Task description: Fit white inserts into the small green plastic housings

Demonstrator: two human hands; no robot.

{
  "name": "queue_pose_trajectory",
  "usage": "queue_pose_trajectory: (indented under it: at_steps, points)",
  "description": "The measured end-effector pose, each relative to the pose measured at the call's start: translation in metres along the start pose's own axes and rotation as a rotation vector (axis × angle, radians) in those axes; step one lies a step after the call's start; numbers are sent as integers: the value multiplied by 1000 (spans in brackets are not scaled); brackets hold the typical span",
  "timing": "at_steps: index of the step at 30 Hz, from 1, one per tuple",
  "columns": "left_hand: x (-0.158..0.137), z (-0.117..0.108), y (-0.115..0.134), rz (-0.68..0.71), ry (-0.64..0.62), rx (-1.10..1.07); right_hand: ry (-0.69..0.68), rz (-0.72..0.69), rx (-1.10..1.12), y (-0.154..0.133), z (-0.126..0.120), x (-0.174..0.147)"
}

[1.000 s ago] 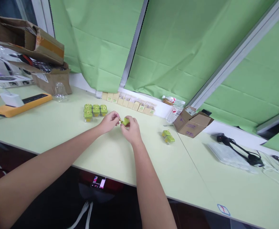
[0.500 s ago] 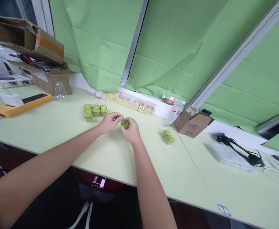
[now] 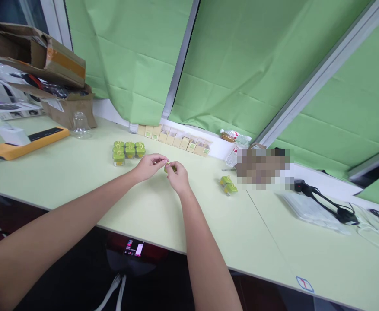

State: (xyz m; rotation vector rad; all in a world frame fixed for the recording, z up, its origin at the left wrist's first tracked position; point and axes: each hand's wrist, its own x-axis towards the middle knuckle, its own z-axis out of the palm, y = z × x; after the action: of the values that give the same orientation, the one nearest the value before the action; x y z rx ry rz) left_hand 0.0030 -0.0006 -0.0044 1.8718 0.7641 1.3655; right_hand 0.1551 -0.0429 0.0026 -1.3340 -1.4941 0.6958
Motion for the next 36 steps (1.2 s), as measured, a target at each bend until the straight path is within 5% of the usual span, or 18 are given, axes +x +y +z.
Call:
queue_pose_trajectory:
  at_steps: [9,17,27,36]
  points:
    - [-2,3,1,-25,0,24,-11,33,26,1,1,2]
    - [-11,10,-3,3,-155,28,75,22,98,1,2,1]
    - [-11,15,2,28,-91,123,109,-18,85,-1,9,-3]
    - [-16,14,4,-37,-106,215,433,108,355,0,-7,6]
